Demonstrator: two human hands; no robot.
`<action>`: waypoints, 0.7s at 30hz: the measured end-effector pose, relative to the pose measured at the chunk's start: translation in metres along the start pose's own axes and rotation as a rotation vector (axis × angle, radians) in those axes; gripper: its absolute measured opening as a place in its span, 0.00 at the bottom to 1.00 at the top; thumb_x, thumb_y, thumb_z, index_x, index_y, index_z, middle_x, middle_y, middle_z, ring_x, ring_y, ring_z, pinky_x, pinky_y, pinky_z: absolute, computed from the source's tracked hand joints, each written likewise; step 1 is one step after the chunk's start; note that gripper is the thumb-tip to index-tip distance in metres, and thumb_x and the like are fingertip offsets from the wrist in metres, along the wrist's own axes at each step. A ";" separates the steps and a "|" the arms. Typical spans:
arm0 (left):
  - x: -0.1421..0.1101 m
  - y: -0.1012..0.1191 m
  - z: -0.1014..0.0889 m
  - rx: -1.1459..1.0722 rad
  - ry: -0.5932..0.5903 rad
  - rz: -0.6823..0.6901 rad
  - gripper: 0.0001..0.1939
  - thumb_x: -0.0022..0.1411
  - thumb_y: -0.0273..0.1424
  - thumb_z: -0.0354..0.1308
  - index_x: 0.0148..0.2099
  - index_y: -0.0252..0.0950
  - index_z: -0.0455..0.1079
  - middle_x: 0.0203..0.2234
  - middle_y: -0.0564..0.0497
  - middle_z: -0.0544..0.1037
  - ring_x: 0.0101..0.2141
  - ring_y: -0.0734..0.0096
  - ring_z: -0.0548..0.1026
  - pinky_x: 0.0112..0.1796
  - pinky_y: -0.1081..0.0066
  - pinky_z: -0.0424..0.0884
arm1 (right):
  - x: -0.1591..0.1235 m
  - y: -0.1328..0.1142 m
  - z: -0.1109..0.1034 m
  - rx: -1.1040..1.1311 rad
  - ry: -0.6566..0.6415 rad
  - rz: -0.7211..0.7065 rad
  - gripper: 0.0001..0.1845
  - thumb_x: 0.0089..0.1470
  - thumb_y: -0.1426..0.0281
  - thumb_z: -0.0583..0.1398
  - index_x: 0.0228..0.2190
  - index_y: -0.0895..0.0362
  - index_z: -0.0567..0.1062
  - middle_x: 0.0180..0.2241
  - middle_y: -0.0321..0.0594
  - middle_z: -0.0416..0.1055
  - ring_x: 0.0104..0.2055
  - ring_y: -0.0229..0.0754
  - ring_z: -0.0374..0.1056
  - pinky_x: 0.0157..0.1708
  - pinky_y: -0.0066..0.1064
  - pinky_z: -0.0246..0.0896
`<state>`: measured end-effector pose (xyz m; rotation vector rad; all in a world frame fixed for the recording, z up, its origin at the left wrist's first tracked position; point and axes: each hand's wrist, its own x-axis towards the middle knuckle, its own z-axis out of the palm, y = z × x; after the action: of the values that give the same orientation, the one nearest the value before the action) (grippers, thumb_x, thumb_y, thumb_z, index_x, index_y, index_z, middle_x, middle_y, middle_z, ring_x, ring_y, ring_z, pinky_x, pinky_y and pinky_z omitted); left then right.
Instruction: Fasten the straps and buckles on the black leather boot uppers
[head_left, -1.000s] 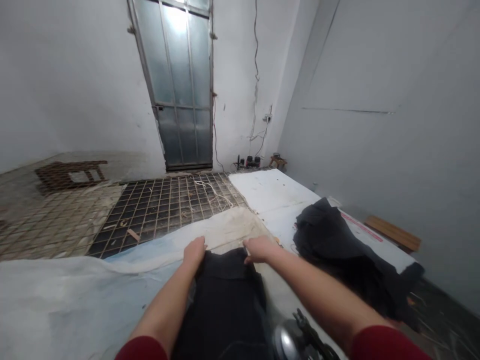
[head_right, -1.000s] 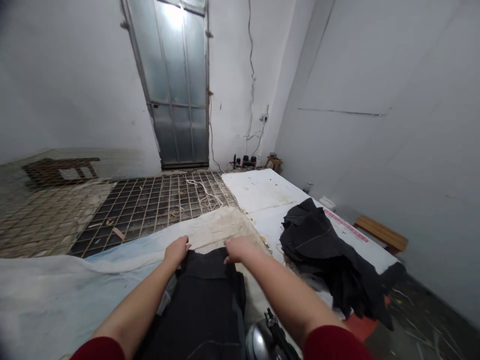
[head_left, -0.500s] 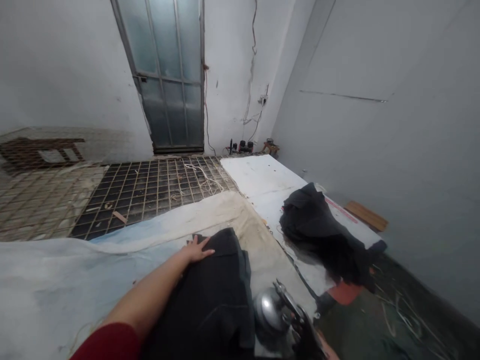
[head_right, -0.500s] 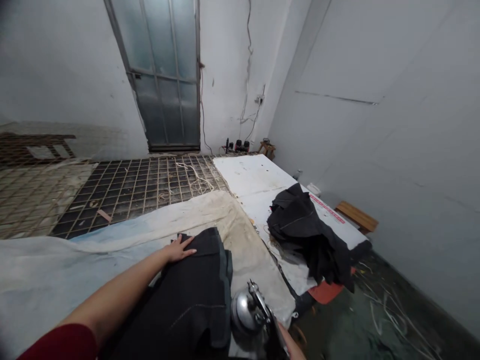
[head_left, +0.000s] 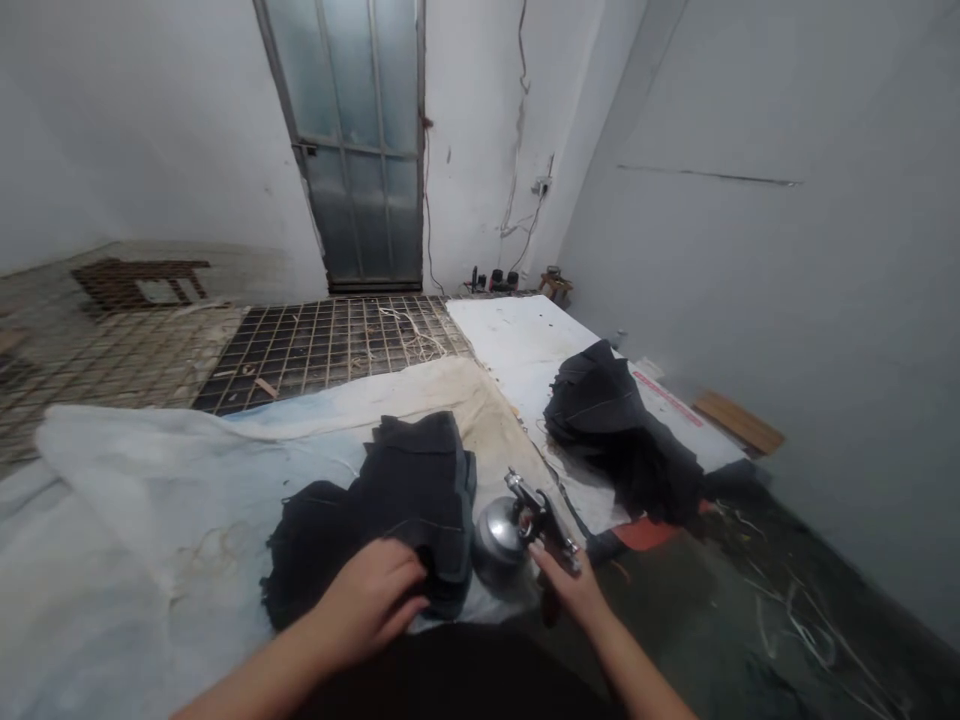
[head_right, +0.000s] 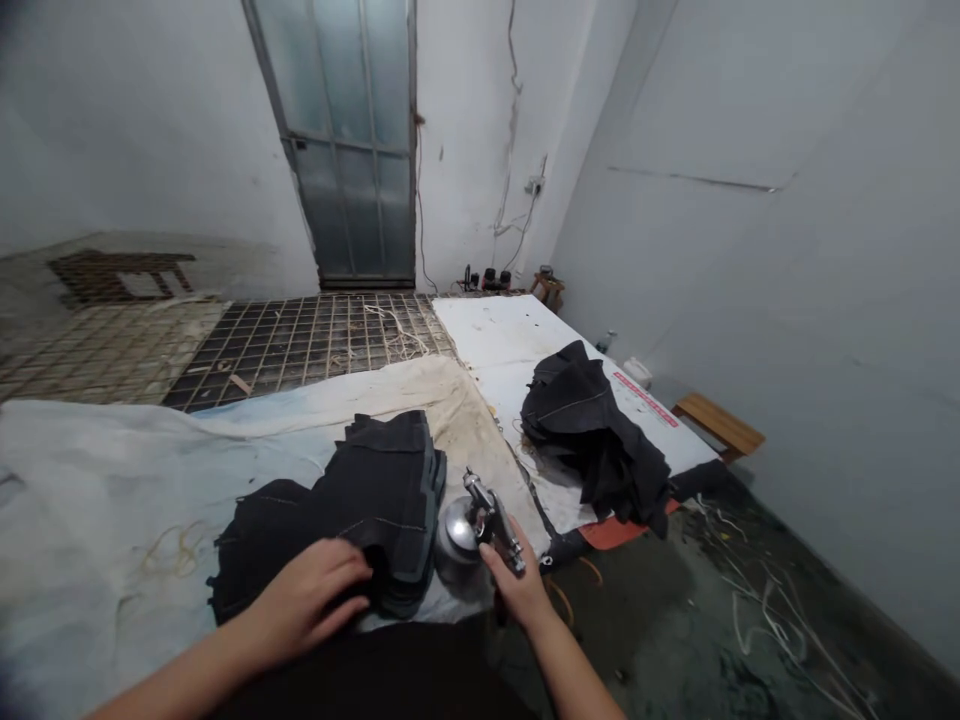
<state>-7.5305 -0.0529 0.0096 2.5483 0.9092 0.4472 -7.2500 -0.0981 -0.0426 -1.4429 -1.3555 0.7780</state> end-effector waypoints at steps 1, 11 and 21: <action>-0.021 0.001 0.012 -0.017 0.061 -0.037 0.11 0.59 0.36 0.49 0.39 0.42 0.71 0.33 0.47 0.76 0.36 0.65 0.72 0.38 0.69 0.66 | 0.001 -0.004 -0.008 0.010 -0.031 -0.024 0.27 0.48 0.50 0.53 0.43 0.56 0.70 0.38 0.47 0.72 0.43 0.51 0.67 0.46 0.42 0.62; -0.109 0.034 0.089 -0.176 0.395 -0.526 0.16 0.60 0.41 0.45 0.29 0.42 0.70 0.22 0.51 0.74 0.25 0.69 0.73 0.28 0.75 0.69 | 0.017 -0.031 -0.072 -0.102 -0.532 -0.120 0.23 0.48 0.56 0.56 0.43 0.58 0.70 0.39 0.45 0.72 0.41 0.47 0.68 0.43 0.36 0.62; -0.102 0.065 0.099 -0.127 0.405 -0.541 0.12 0.60 0.39 0.47 0.32 0.43 0.71 0.26 0.51 0.76 0.28 0.69 0.74 0.30 0.77 0.69 | 0.008 -0.027 -0.071 -0.124 -0.652 -0.153 0.21 0.50 0.58 0.55 0.43 0.57 0.69 0.36 0.41 0.71 0.39 0.44 0.67 0.41 0.33 0.62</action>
<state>-7.5294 -0.1911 -0.0633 2.0095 1.5950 0.8264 -7.1930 -0.1082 0.0069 -1.1990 -2.0081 1.1347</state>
